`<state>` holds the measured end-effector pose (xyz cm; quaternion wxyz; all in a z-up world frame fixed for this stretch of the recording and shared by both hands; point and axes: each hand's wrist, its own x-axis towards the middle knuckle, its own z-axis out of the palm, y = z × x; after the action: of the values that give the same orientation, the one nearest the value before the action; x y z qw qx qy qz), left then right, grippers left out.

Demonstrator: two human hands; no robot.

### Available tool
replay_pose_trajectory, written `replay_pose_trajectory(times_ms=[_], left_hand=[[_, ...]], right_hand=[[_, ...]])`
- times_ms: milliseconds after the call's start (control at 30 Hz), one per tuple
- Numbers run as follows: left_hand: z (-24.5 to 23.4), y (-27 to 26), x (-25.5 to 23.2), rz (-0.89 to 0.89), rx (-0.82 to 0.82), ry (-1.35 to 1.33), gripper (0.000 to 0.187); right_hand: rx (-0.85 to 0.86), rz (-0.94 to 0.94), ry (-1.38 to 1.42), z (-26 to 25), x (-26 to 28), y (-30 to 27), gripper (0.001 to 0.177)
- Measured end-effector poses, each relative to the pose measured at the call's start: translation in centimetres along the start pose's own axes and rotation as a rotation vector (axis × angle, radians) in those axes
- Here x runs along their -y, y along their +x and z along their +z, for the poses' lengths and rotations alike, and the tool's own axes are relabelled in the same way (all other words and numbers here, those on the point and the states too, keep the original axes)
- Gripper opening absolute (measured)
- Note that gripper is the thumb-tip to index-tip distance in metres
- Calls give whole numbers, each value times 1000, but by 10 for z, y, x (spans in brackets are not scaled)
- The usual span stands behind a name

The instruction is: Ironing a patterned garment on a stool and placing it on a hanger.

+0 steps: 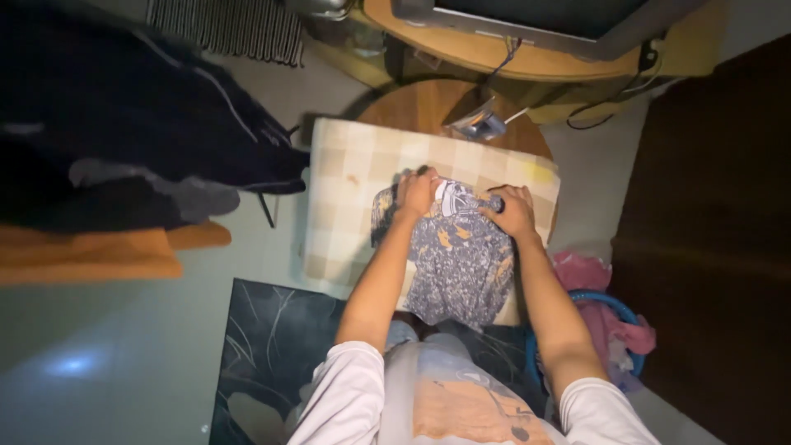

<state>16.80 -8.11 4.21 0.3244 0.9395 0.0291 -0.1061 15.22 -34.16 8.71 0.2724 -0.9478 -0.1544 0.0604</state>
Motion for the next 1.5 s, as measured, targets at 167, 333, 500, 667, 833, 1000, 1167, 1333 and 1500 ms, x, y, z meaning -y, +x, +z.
replay_pose_trajectory(times_ms=[167,333,500,667,833,1000,1167,1333,1500], left_hand=[[-34,-42,-10,86,-96,-31,28],[-90,-78,-37,111,-128,-78,30],[-148,-125,-77,150,-325,-134,33],[-200,-172,-133,259,-664,-256,28],[-165,-221,-142,236,-491,-646,26],[-235,-312,-192,567,-200,-741,62],[-254,-320,-184,705,-309,-781,53],[-274,-326,-185,583,-395,-824,31],[-341,-356,-191,655,-590,-735,31]], right_hand=[[-195,66,48,27,-61,-54,21],[-181,187,455,-6,-79,-67,14],[-48,201,1251,-122,50,-101,33],[-229,146,1621,-173,157,-124,26],[-333,-16,1736,-171,217,-149,15],[-94,-202,1774,-190,320,-183,62],[-172,-314,1277,-200,342,-199,57],[-553,-337,507,-202,374,-212,50],[-418,-446,457,-161,375,-218,28]])
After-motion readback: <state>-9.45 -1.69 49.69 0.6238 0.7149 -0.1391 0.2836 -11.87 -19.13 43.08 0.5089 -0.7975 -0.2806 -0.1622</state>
